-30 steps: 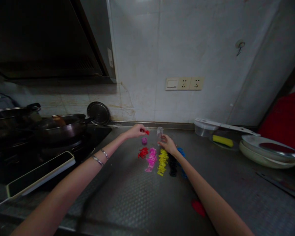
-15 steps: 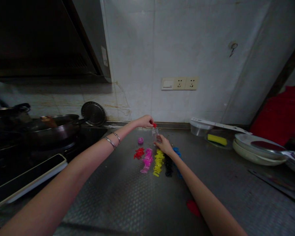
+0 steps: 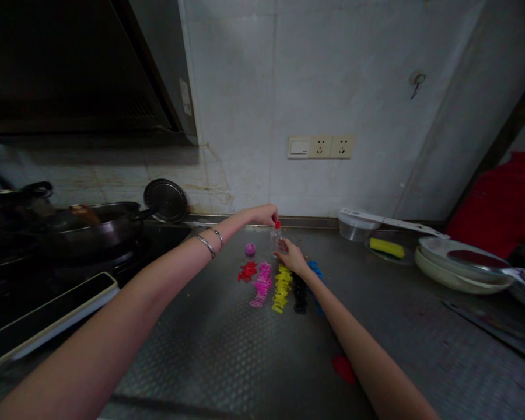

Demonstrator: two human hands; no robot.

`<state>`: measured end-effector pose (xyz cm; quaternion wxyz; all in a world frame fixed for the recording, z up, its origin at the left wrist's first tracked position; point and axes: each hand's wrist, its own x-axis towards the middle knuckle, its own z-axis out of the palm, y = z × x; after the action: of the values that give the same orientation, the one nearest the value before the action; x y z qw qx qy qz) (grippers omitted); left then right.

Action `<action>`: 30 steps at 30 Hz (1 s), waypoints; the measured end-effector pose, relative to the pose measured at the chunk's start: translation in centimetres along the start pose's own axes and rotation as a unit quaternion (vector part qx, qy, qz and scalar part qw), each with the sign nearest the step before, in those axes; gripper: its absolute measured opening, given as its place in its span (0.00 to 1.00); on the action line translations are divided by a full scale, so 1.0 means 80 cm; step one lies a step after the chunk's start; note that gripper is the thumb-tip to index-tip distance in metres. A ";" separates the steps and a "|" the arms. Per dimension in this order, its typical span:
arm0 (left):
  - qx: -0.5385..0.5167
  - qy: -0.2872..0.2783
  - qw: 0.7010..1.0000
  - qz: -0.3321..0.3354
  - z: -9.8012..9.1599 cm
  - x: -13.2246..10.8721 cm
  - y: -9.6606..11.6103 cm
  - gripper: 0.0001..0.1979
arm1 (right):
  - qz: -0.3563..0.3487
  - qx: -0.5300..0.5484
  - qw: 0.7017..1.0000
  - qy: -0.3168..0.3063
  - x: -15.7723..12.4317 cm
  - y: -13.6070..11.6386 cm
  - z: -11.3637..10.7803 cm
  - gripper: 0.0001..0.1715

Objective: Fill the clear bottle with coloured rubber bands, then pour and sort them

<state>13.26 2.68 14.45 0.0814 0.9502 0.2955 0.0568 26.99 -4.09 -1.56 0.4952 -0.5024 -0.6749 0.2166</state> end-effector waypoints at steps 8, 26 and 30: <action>0.048 -0.030 0.998 0.008 -0.005 0.013 0.013 0.12 | 0.019 0.009 1.000 -0.002 0.001 0.001 -0.002 0.29; 0.028 -0.105 0.993 -0.054 -0.008 0.031 0.027 0.09 | 0.002 0.009 1.000 -0.005 0.001 0.008 -0.002 0.28; 0.017 -0.130 0.989 -0.063 -0.008 0.033 0.029 0.06 | -0.015 0.018 1.000 -0.009 0.001 0.010 -0.002 0.27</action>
<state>16.66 2.37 15.66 0.1064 0.9300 0.3430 -0.0779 27.49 -3.73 -2.06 0.5015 -0.4811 -0.6827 0.2256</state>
